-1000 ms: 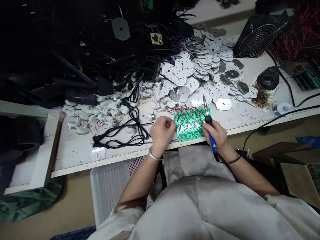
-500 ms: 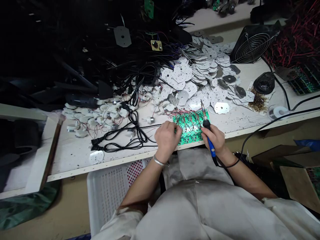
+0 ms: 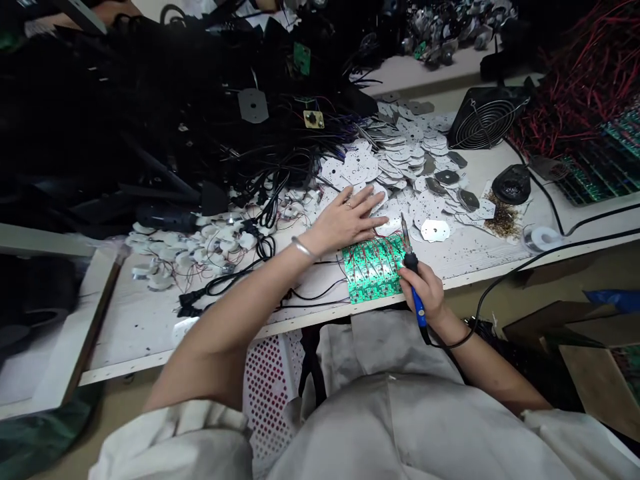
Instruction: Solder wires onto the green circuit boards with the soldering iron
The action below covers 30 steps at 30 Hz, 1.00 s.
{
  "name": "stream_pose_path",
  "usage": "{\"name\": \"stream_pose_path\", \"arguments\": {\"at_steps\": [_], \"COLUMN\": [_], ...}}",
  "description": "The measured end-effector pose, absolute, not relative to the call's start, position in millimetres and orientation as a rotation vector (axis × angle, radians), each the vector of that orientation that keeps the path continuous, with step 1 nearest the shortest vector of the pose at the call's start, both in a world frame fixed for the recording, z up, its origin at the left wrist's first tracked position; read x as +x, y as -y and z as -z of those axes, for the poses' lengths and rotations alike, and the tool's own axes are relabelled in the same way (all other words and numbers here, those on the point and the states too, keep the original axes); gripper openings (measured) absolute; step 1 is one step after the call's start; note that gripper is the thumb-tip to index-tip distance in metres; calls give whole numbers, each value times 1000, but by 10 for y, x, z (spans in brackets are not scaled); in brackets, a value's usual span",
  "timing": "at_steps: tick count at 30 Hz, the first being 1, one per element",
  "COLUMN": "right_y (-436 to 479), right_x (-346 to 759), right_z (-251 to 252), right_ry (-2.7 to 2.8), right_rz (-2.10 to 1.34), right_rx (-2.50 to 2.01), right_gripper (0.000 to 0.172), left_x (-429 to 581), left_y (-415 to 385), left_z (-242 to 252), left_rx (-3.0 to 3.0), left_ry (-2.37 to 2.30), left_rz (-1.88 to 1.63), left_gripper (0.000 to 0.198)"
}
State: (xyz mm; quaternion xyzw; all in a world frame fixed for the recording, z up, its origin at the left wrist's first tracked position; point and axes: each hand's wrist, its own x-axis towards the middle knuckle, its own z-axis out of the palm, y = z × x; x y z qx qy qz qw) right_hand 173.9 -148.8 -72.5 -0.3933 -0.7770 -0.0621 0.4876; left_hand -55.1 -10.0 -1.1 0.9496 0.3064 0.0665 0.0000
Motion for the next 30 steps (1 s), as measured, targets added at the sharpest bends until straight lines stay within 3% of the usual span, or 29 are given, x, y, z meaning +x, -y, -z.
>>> {"name": "stream_pose_path", "arguments": {"at_steps": [4, 9, 11, 16, 19, 22, 25, 30], "right_y": [1503, 1513, 1506, 1507, 1521, 1527, 1521, 1500], "right_x": [1724, 1732, 1733, 1719, 1716, 1712, 1694, 1666], "right_z": [746, 777, 774, 758, 759, 771, 779, 771], "right_ry": [1875, 1903, 1919, 1906, 1893, 1880, 1876, 1843], "right_rz": [132, 135, 151, 144, 102, 114, 172, 200], "right_rx": [-972, -991, -982, -971, -978, -988, -996, -1010], "right_gripper": [37, 34, 33, 33, 38, 36, 29, 27], "left_x": [-531, -434, -363, -336, -565, -843, -952, -948], "left_y": [-398, -625, -648, -573, -560, -604, -632, -723], "left_z": [138, 233, 221, 32, -151, -248, -186, -310], "left_rx": [2984, 2847, 2788, 2802, 2717, 2714, 2741, 2356], "left_ry": [-756, -725, -770, -949, -1219, -1477, -1362, -1339], "left_rz": [-148, -507, -582, -393, -623, -618, -490, -1138], "left_gripper": [45, 36, 33, 39, 36, 27, 14, 14]}}
